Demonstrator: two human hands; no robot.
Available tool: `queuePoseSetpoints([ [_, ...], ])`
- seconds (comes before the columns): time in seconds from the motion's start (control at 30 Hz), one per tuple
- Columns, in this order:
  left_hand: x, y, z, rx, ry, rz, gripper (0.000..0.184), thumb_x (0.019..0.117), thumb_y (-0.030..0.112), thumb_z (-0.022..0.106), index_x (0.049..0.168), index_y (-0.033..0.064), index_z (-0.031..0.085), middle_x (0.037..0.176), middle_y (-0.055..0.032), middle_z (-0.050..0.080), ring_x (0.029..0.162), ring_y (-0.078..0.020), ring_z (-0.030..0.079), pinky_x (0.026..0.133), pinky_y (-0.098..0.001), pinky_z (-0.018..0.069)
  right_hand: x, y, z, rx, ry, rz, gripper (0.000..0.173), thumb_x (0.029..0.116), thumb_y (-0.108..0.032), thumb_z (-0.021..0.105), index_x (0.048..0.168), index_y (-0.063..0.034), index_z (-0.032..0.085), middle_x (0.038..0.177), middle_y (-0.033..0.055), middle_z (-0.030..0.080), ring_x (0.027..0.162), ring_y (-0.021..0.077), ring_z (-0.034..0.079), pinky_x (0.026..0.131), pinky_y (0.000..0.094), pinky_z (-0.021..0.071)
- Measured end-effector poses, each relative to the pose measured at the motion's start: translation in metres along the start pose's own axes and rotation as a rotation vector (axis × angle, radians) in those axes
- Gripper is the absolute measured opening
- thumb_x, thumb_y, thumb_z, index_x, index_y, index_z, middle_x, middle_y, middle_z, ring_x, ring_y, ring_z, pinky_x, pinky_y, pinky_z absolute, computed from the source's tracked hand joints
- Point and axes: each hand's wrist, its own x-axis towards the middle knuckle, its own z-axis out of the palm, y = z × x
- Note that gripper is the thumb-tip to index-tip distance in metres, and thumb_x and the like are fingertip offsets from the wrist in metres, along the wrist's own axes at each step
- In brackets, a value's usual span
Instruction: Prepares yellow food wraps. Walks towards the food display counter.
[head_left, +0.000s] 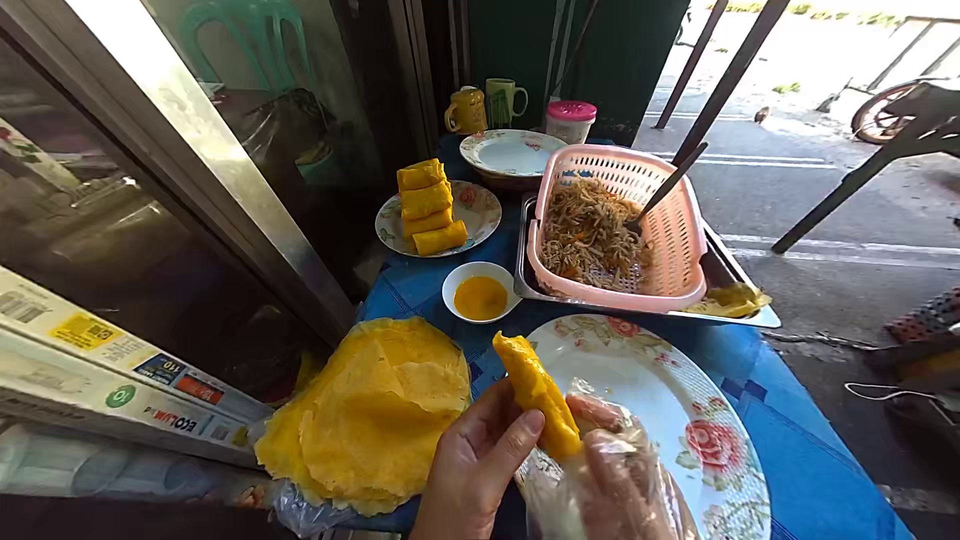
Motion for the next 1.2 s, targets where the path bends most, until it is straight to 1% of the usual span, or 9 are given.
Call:
queuePoseSetpoints([
  [0.1,0.0,0.0,0.001,0.024,-0.043,-0.006,0.043,0.0996,0.004,0.059,0.138,-0.0123,0.05,0.123,-0.0158,0.068,0.112,-0.0207,0.068,0.102,-0.0353,0.0549,-0.003,-0.001,0.008,0.041,0.051,-0.068,0.027,0.0906,0.011,0.061,0.116,0.0009,0.058,0.11,0.001,0.071,0.102,0.0075,0.068,0.091,0.0258,0.0584],
  [0.33,0.0,0.0,0.0,0.046,-0.086,-0.014,0.046,0.097,0.004,0.066,0.138,-0.0111,0.051,0.122,-0.0159,0.07,0.113,-0.0217,0.069,0.101,-0.0354,0.0565,-0.003,0.0,0.011,0.152,0.262,0.006,0.011,0.0877,0.009,0.067,0.096,0.0016,0.069,0.091,0.0036,0.074,0.086,0.0078,0.071,0.08,0.024,0.0602],
  [0.53,0.007,0.006,-0.005,-0.231,-0.094,-0.148,0.035,0.1012,0.005,0.057,0.134,-0.0085,0.055,0.128,-0.0205,0.066,0.114,-0.0269,0.068,0.103,-0.0402,0.0547,-0.004,0.002,-0.008,0.004,0.102,-0.093,0.02,0.0985,0.007,0.051,0.113,0.0062,0.065,0.107,0.0083,0.075,0.097,0.0168,0.074,0.091,0.0356,0.0616],
  [0.63,0.005,0.012,-0.004,-0.265,-0.047,-0.22,0.035,0.1025,0.004,0.054,0.136,-0.0066,0.054,0.129,-0.0191,0.065,0.112,-0.0265,0.069,0.1,-0.0398,0.0566,-0.009,0.003,-0.013,-0.383,0.074,-0.377,0.021,0.0964,-0.004,0.064,0.115,-0.0061,0.074,0.116,-0.0012,0.073,0.109,0.0043,0.065,0.099,0.0248,0.0522],
  [0.7,0.004,0.013,-0.002,-0.219,-0.027,-0.234,0.034,0.102,0.003,0.055,0.135,-0.0068,0.054,0.123,-0.0175,0.068,0.108,-0.025,0.071,0.098,-0.0394,0.0584,-0.011,-0.002,-0.007,-0.642,0.065,-0.512,0.02,0.0931,-0.012,0.073,0.113,-0.0124,0.078,0.115,0.0028,0.07,0.116,0.0032,0.06,0.105,0.0199,0.0469],
  [0.83,0.0,0.015,0.002,-0.199,-0.043,-0.245,0.027,0.1019,0.0,0.055,0.127,-0.0058,0.059,0.113,-0.0128,0.072,0.1,-0.0197,0.073,0.094,-0.0353,0.0593,-0.01,0.006,-0.003,-0.831,0.041,-0.682,0.016,0.0917,-0.009,0.074,0.106,-0.0095,0.081,0.106,0.0157,0.072,0.108,0.0126,0.065,0.101,0.021,0.0487],
  [1.0,-0.002,0.014,-0.001,-0.147,-0.081,-0.232,0.043,0.1009,0.001,0.057,0.143,-0.0055,0.048,0.12,-0.0145,0.07,0.105,-0.0217,0.072,0.096,-0.037,0.0584,-0.013,0.008,-0.009,-0.753,0.012,-0.663,0.012,0.0929,-0.015,0.074,0.103,-0.0086,0.074,0.11,0.0067,0.069,0.115,0.0041,0.06,0.104,0.0174,0.0471],
  [1.07,-0.001,0.015,0.0,-0.081,-0.099,-0.217,0.056,0.1003,0.002,0.059,0.151,-0.0031,0.037,0.119,-0.0143,0.07,0.105,-0.0228,0.072,0.096,-0.0387,0.0589,-0.012,0.006,-0.009,-0.836,-0.007,-0.645,0.023,0.096,-0.019,0.069,0.115,-0.0088,0.076,0.117,0.0112,0.069,0.123,0.0083,0.057,0.11,0.02,0.0401],
  [1.2,-0.001,0.014,0.001,-0.073,-0.109,-0.209,0.051,0.1002,0.003,0.06,0.148,-0.0043,0.042,0.118,-0.0141,0.071,0.105,-0.0227,0.072,0.097,-0.0391,0.0586,-0.013,0.007,-0.01,-0.967,-0.002,-0.694,0.026,0.1001,-0.017,0.059,0.114,-0.0043,0.077,0.118,0.0149,0.073,0.125,0.0142,0.058,0.114,0.023,0.0348],
])
